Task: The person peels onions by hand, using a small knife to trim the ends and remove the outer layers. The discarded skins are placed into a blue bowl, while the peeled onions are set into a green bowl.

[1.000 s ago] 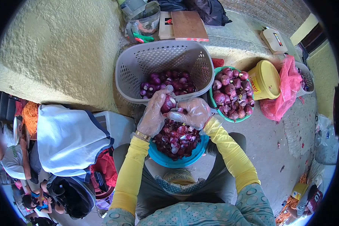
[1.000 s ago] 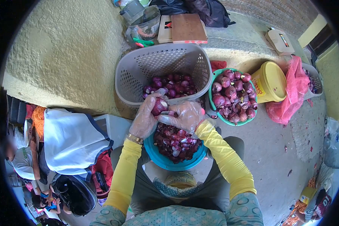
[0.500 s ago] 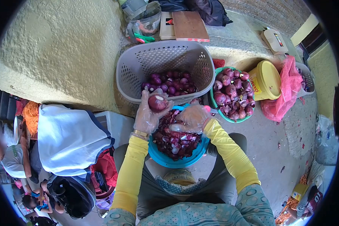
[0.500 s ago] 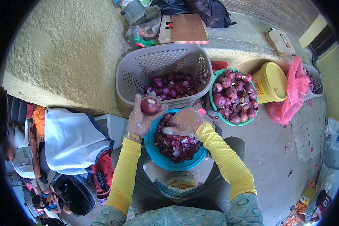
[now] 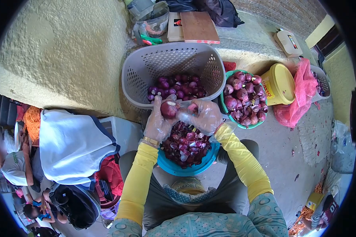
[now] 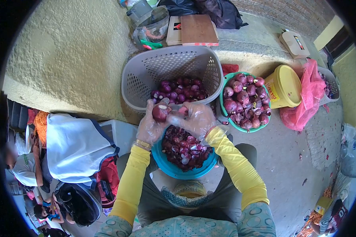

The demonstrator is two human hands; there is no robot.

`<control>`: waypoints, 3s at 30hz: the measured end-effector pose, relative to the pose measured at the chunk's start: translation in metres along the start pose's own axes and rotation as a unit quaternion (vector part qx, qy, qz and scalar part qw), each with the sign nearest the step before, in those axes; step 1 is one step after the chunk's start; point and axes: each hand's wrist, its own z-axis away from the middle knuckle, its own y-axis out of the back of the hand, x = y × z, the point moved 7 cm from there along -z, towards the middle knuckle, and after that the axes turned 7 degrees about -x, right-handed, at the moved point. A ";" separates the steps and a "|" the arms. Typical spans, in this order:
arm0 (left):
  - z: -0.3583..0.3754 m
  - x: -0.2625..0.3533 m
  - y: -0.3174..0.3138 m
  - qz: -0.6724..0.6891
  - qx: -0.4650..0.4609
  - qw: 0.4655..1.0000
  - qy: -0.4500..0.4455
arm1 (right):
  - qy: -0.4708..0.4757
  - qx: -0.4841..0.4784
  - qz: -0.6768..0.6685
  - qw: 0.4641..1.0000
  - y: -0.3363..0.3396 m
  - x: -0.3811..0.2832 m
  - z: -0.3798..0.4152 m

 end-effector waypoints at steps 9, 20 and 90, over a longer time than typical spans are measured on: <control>-0.005 0.005 0.011 0.197 0.015 0.980 -0.023 | -0.122 -0.086 -0.371 0.916 -0.036 0.025 0.003; 0.000 0.019 -0.011 0.066 -0.064 0.991 -0.098 | -0.075 -0.105 -0.495 0.859 -0.046 0.018 0.000; 0.022 0.031 -0.007 -0.260 0.118 0.888 -0.360 | -0.058 -0.207 -0.522 0.826 -0.070 -0.022 0.012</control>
